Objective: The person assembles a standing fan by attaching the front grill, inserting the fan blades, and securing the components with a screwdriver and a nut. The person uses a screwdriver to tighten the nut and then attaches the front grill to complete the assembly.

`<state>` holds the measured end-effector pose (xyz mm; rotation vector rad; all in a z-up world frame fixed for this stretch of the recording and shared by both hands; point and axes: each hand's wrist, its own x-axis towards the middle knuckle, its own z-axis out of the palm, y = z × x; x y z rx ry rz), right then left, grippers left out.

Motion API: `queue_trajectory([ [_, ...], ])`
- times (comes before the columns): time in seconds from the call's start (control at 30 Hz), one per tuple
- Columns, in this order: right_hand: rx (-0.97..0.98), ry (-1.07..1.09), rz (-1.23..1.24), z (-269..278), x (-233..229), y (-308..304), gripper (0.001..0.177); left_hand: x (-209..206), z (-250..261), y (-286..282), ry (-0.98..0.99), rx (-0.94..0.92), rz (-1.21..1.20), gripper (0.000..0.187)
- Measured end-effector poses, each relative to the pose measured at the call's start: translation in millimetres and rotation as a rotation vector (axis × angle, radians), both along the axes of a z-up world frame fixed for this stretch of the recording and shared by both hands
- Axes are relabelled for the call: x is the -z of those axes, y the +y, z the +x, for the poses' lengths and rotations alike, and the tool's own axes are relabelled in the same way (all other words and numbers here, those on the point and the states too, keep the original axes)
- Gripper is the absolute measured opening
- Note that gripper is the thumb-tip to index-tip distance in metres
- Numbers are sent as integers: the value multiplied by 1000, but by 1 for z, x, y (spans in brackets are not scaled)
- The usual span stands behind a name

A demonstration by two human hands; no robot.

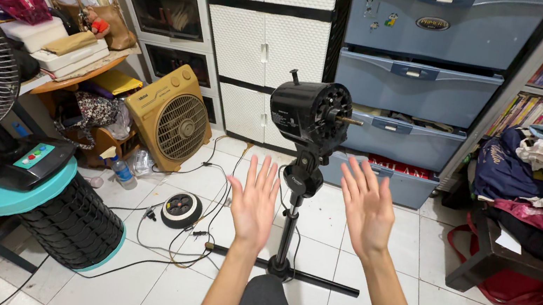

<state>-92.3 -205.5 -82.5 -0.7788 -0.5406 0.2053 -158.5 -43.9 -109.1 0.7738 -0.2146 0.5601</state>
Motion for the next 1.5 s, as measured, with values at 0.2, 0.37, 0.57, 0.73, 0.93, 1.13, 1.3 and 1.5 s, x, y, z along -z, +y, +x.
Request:
queue_trajectory([
  [0.2, 6, 7, -26, 5, -10, 13, 69, -29, 11, -9, -18, 92, -86, 87],
  [0.37, -8, 23, -3, 6, -11, 18, 70, -26, 12, -9, -20, 110, -163, 87],
  [0.57, 33, 66, -31, 9, 1, 10, 70, -11, 13, -11, 27, 91, -154, 84],
  [0.73, 203, 189, -61, 31, 48, -40, 71, 34, 39, -42, 161, 130, -96, 74],
  [0.93, 486, 465, -125, 53, 155, -138, 74, 127, 85, -118, 484, 417, -121, 74],
  [1.13, 718, 723, -111, 37, 252, -248, 80, 206, 119, -202, 707, 680, -188, 79],
  [1.3, 917, 815, -71, -3, 302, -313, 82, 234, 126, -275, 758, 883, -204, 80],
  [1.5, 1035, 845, 32, -53, 329, -374, 82, 239, 103, -357, 744, 1050, -173, 79],
])
